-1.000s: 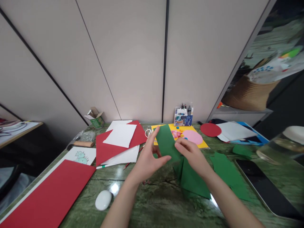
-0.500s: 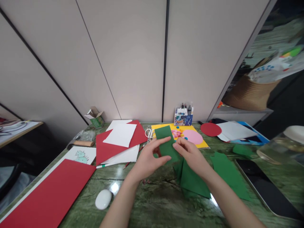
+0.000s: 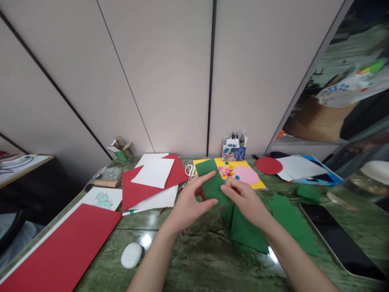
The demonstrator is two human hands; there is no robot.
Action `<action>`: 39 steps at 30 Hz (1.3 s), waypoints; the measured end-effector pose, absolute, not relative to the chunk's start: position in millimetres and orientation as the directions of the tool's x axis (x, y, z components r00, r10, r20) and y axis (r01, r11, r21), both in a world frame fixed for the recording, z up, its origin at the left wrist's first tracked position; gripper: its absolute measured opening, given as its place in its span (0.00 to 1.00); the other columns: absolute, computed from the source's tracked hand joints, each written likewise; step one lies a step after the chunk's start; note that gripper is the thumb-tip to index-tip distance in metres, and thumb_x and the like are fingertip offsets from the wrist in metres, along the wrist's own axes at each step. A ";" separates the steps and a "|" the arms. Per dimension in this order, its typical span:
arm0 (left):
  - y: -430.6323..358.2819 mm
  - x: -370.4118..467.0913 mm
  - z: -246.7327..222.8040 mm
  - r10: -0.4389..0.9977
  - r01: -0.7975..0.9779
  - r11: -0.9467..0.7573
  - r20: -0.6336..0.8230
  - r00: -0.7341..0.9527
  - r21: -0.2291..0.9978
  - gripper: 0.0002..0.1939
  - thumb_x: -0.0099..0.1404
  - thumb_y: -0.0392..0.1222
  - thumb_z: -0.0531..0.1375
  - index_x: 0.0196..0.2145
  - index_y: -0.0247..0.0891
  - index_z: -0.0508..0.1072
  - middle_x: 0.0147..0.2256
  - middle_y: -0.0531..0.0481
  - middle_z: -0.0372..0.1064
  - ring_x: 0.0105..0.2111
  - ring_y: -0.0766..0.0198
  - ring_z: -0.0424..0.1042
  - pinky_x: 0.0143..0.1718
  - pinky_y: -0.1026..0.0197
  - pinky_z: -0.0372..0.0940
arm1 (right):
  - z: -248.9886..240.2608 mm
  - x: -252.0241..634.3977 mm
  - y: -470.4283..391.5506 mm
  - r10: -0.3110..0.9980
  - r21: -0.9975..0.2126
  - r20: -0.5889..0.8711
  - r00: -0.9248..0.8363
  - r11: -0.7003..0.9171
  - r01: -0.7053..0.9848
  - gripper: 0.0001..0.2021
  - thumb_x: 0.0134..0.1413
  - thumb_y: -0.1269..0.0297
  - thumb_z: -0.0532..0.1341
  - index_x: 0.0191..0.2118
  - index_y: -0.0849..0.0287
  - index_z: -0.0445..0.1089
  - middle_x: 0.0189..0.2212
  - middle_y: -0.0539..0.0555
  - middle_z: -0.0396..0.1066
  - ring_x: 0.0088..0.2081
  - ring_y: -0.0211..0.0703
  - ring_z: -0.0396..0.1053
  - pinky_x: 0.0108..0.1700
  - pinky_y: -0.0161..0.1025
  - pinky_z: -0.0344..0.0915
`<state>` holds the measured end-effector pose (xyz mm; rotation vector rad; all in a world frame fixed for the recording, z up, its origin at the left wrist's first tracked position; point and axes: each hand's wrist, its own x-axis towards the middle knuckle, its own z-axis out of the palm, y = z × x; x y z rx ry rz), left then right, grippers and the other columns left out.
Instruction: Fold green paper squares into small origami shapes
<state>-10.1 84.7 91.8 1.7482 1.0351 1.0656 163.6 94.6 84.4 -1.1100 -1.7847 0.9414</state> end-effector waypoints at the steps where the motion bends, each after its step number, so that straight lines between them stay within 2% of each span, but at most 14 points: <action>1: 84.8 -10.4 91.9 0.919 0.225 -0.326 0.252 0.303 0.918 0.33 0.51 0.34 0.62 0.54 0.49 0.61 0.47 0.46 0.62 0.43 0.55 0.66 0.41 0.51 0.67 | 84.8 163.6 94.3 0.929 -0.889 0.236 -0.287 0.326 0.323 0.16 0.56 0.58 0.51 0.21 0.57 0.49 0.19 0.45 0.48 0.23 0.35 0.49 0.24 0.33 0.48; 8: 85.0 -9.6 93.5 0.927 0.213 -0.317 0.254 0.276 0.924 0.32 0.51 0.35 0.63 0.54 0.47 0.61 0.50 0.46 0.63 0.46 0.54 0.65 0.45 0.50 0.64 | 86.8 163.2 93.1 0.923 -0.892 0.225 -0.311 0.324 0.316 0.16 0.55 0.60 0.54 0.20 0.58 0.54 0.18 0.45 0.54 0.22 0.35 0.54 0.25 0.33 0.51; 12: 87.6 -7.5 93.7 0.945 0.167 -0.299 0.267 0.191 0.939 0.24 0.53 0.38 0.61 0.49 0.43 0.66 0.48 0.47 0.66 0.47 0.55 0.65 0.46 0.52 0.62 | 86.8 162.8 91.3 0.906 -0.897 0.168 -0.389 0.303 0.320 0.15 0.52 0.61 0.56 0.19 0.59 0.57 0.18 0.45 0.56 0.22 0.34 0.55 0.24 0.32 0.51; 16: 91.5 -7.2 91.1 0.964 0.146 -0.256 0.243 0.104 0.956 0.18 0.53 0.37 0.61 0.43 0.40 0.71 0.44 0.47 0.70 0.44 0.56 0.67 0.45 0.55 0.63 | 86.5 161.0 88.1 0.866 -0.849 0.153 -0.476 0.362 0.385 0.13 0.51 0.61 0.58 0.20 0.59 0.62 0.19 0.47 0.61 0.25 0.36 0.58 0.27 0.33 0.52; 21: 89.4 -5.5 92.8 0.969 0.178 -0.246 0.238 0.066 0.953 0.21 0.49 0.37 0.64 0.44 0.40 0.71 0.45 0.47 0.69 0.46 0.57 0.67 0.46 0.56 0.62 | 87.9 159.7 86.2 0.850 -0.817 0.137 -0.508 0.387 0.427 0.10 0.52 0.63 0.57 0.23 0.59 0.67 0.20 0.47 0.66 0.25 0.37 0.60 0.27 0.34 0.53; 25: 86.6 -3.7 95.9 0.968 0.209 -0.249 0.241 0.064 0.946 0.22 0.49 0.35 0.63 0.45 0.40 0.70 0.46 0.48 0.69 0.47 0.57 0.65 0.49 0.55 0.60 | 91.3 159.4 86.1 0.875 -0.842 0.189 -0.447 0.378 0.384 0.08 0.53 0.64 0.55 0.26 0.58 0.68 0.24 0.48 0.68 0.28 0.38 0.63 0.30 0.34 0.56; 32: 87.5 -1.4 89.4 0.958 0.126 -0.287 0.283 0.054 0.949 0.25 0.49 0.33 0.63 0.47 0.42 0.66 0.49 0.49 0.65 0.50 0.58 0.62 0.51 0.55 0.57 | 92.5 158.3 85.5 0.886 -0.815 0.245 -0.393 0.408 0.411 0.09 0.53 0.66 0.54 0.24 0.58 0.66 0.22 0.48 0.66 0.27 0.38 0.62 0.28 0.33 0.55; 36: 89.1 -1.0 87.6 0.969 0.007 -0.241 0.240 0.063 0.971 0.30 0.50 0.35 0.63 0.50 0.42 0.61 0.51 0.47 0.62 0.49 0.57 0.63 0.48 0.56 0.61 | 94.3 159.8 83.8 0.875 -0.799 0.243 -0.419 0.425 0.425 0.09 0.52 0.67 0.54 0.23 0.58 0.64 0.21 0.47 0.64 0.26 0.37 0.61 0.28 0.33 0.54; 39: 90.8 -3.6 88.3 0.984 -0.027 -0.166 0.168 0.052 0.986 0.31 0.51 0.37 0.63 0.52 0.43 0.59 0.47 0.46 0.65 0.43 0.57 0.68 0.42 0.57 0.64 | 95.9 160.8 82.5 0.861 -0.786 0.229 -0.453 0.438 0.436 0.09 0.51 0.68 0.55 0.22 0.58 0.64 0.21 0.47 0.64 0.26 0.37 0.60 0.29 0.33 0.55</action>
